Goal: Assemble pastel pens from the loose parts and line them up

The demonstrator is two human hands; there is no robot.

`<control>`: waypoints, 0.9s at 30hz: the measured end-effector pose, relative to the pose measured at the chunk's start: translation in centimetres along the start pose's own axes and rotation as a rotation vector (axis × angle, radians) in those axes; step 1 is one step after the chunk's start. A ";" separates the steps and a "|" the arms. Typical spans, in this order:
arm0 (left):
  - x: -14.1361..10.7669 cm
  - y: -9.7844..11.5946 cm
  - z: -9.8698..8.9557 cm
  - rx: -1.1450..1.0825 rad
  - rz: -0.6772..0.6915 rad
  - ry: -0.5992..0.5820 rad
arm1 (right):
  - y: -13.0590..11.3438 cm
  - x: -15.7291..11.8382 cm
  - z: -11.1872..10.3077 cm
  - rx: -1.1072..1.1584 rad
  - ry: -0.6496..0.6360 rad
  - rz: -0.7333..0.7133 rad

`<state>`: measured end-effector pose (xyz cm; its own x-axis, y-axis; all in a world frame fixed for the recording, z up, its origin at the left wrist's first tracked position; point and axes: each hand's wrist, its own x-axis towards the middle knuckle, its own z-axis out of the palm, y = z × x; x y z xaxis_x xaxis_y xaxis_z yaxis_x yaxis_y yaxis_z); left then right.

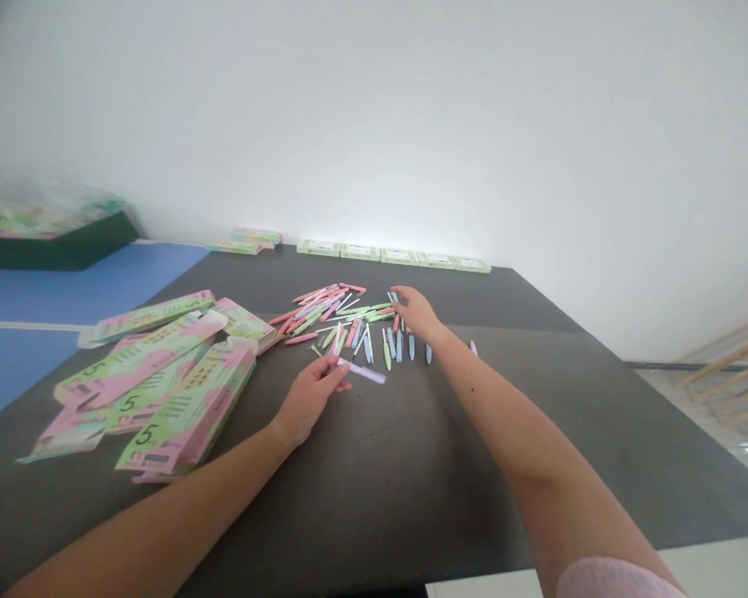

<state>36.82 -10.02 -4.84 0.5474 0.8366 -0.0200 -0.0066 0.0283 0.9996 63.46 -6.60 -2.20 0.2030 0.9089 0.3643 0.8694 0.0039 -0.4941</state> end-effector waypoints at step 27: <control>0.0 -0.6 0.0 0.045 0.044 -0.012 | -4.0 1.2 4.1 0.045 -0.284 -0.331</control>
<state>36.86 -10.01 -5.41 0.5571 0.8301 0.0239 0.0070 -0.0334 0.9994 58.37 -3.81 -3.03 -0.2205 0.9342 0.2806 0.8452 0.3266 -0.4231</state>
